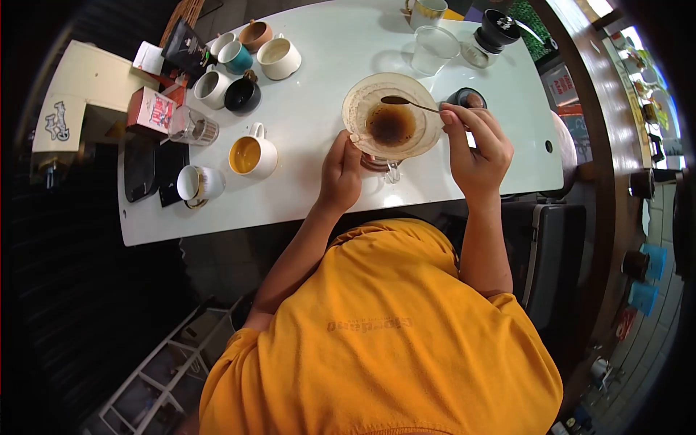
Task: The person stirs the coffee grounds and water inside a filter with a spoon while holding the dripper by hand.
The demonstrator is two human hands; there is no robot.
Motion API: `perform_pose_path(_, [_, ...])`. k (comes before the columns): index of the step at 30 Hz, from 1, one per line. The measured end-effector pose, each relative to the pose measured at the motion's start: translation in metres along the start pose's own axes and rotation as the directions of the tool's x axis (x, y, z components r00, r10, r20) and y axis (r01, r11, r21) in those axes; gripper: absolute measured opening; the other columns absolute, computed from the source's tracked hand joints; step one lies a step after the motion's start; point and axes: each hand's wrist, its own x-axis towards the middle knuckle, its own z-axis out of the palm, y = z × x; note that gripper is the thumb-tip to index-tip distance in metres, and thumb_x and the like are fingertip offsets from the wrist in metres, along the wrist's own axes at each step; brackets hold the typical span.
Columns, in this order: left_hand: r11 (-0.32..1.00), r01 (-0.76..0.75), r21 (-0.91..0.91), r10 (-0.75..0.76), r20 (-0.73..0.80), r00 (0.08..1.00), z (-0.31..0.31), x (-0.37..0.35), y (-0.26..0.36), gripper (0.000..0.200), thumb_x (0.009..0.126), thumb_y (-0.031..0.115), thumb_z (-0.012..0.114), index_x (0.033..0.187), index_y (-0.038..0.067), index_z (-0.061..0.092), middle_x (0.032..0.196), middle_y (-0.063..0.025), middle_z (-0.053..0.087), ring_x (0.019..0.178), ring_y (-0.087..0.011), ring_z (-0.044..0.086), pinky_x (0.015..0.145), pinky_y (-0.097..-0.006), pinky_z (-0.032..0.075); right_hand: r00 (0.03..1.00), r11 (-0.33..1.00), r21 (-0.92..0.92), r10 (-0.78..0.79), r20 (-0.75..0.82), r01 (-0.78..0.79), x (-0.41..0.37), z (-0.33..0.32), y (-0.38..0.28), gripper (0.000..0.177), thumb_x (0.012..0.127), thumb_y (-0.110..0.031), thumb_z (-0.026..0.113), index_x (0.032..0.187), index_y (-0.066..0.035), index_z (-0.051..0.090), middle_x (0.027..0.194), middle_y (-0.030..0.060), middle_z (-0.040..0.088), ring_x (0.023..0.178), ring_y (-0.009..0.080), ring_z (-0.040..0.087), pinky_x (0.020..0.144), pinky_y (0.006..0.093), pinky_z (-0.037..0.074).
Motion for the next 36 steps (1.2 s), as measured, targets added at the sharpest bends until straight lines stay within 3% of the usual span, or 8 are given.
perform_pose_path(3, [0.995, 0.087, -0.039, -0.086, 0.025, 0.996, -0.003, -0.006, -0.001, 0.033, 0.104, 0.025, 0.035, 0.118, 0.001, 0.053, 0.096, 0.0006, 0.057, 0.085, -0.0063, 0.047, 0.078, -0.022, 0.04, 1.0, 0.999, 0.054, 0.007, -0.028, -0.005, -0.004, 0.004, 0.005, 0.007, 0.078, 0.0, 0.072, 0.085, 0.0, 0.07, 0.07, 0.0065, 0.065, 0.06, 0.015, 0.058, 0.054, 0.024, 0.044])
perform_pose_path(7, [0.994, 0.106, -0.021, -0.106, -0.012, 0.994, 0.0, -0.006, 0.002, 0.032, 0.104, 0.026, 0.037, 0.115, 0.003, 0.056, 0.089, 0.0042, 0.053, 0.078, -0.0048, 0.041, 0.073, -0.021, 0.037, 0.999, 0.996, 0.089, 0.002, 0.032, -0.005, 0.001, 0.002, 0.01, 0.008, 0.078, 0.0, 0.072, 0.086, 0.0, 0.071, 0.07, 0.0059, 0.065, 0.061, 0.014, 0.057, 0.053, 0.0237, 0.042])
perform_pose_path(10, [0.995, 0.089, -0.049, -0.091, -0.039, 0.995, 0.003, -0.006, 0.001, 0.032, 0.104, 0.026, 0.038, 0.113, 0.003, 0.057, 0.088, 0.0044, 0.054, 0.079, -0.0051, 0.043, 0.074, -0.0209, 0.038, 0.998, 0.995, 0.102, -0.007, 0.065, 0.0, 0.006, 0.002, 0.017, 0.008, 0.078, 0.0, 0.072, 0.086, 0.0, 0.071, 0.07, 0.0059, 0.065, 0.06, 0.0137, 0.056, 0.052, 0.0239, 0.042])
perform_pose_path(12, [0.997, 0.065, -0.053, -0.068, -0.057, 0.996, 0.004, -0.005, 0.001, 0.027, 0.104, 0.026, 0.038, 0.098, 0.003, 0.051, 0.081, 0.0006, 0.056, 0.076, -0.0058, 0.053, 0.072, -0.0207, 0.045, 0.997, 0.993, 0.122, -0.02, 0.072, 0.011, 0.009, 0.004, 0.02, 0.008, 0.078, 0.0, 0.072, 0.086, 0.0, 0.071, 0.069, 0.0059, 0.065, 0.059, 0.0138, 0.056, 0.052, 0.024, 0.042])
perform_pose_path(23, [0.999, 0.024, -0.027, -0.027, -0.106, 0.994, 0.007, -0.01, -0.001, 0.027, 0.103, 0.023, 0.039, 0.11, 0.001, 0.053, 0.086, -0.0013, 0.06, 0.079, -0.006, 0.057, 0.073, -0.0215, 0.047, 0.98, 0.977, 0.129, -0.182, 0.078, 0.171, 0.01, -0.001, 0.023, 0.01, 0.075, 0.001, 0.074, 0.084, 0.001, 0.07, 0.07, 0.007, 0.063, 0.06, 0.0163, 0.056, 0.055, 0.026, 0.044])
perform_pose_path(28, [0.998, 0.026, -0.051, -0.031, -0.092, 0.995, 0.008, -0.009, -0.002, 0.028, 0.103, 0.023, 0.039, 0.112, 0.001, 0.053, 0.086, -0.0023, 0.061, 0.077, -0.0067, 0.058, 0.072, -0.0216, 0.048, 0.979, 0.981, 0.116, -0.166, 0.117, 0.153, 0.007, -0.002, 0.024, 0.011, 0.075, 0.0, 0.075, 0.084, 0.001, 0.07, 0.069, 0.0067, 0.062, 0.06, 0.0169, 0.056, 0.055, 0.0269, 0.044])
perform_pose_path(31, [0.999, -0.049, 0.004, 0.049, -0.15, 0.987, 0.009, -0.006, -0.008, 0.028, 0.103, 0.024, 0.038, 0.111, 0.001, 0.053, 0.086, -0.0027, 0.061, 0.075, -0.0073, 0.059, 0.07, -0.0219, 0.049, 0.979, 0.981, 0.123, -0.164, 0.12, 0.149, 0.009, 0.0, 0.024, 0.011, 0.075, 0.0, 0.075, 0.084, 0.001, 0.07, 0.068, 0.0064, 0.062, 0.06, 0.0171, 0.055, 0.055, 0.0272, 0.043])
perform_pose_path(36, [1.0, -0.007, -0.03, 0.003, -0.128, 0.992, 0.009, -0.009, -0.005, 0.027, 0.104, 0.023, 0.037, 0.11, 0.001, 0.053, 0.085, -0.0017, 0.059, 0.077, -0.0067, 0.058, 0.071, -0.0217, 0.049, 0.973, 0.979, 0.113, -0.185, 0.137, 0.17, 0.009, -0.002, 0.024, 0.011, 0.074, 0.0, 0.075, 0.084, 0.0, 0.07, 0.068, 0.0061, 0.061, 0.06, 0.0173, 0.055, 0.055, 0.0273, 0.043])
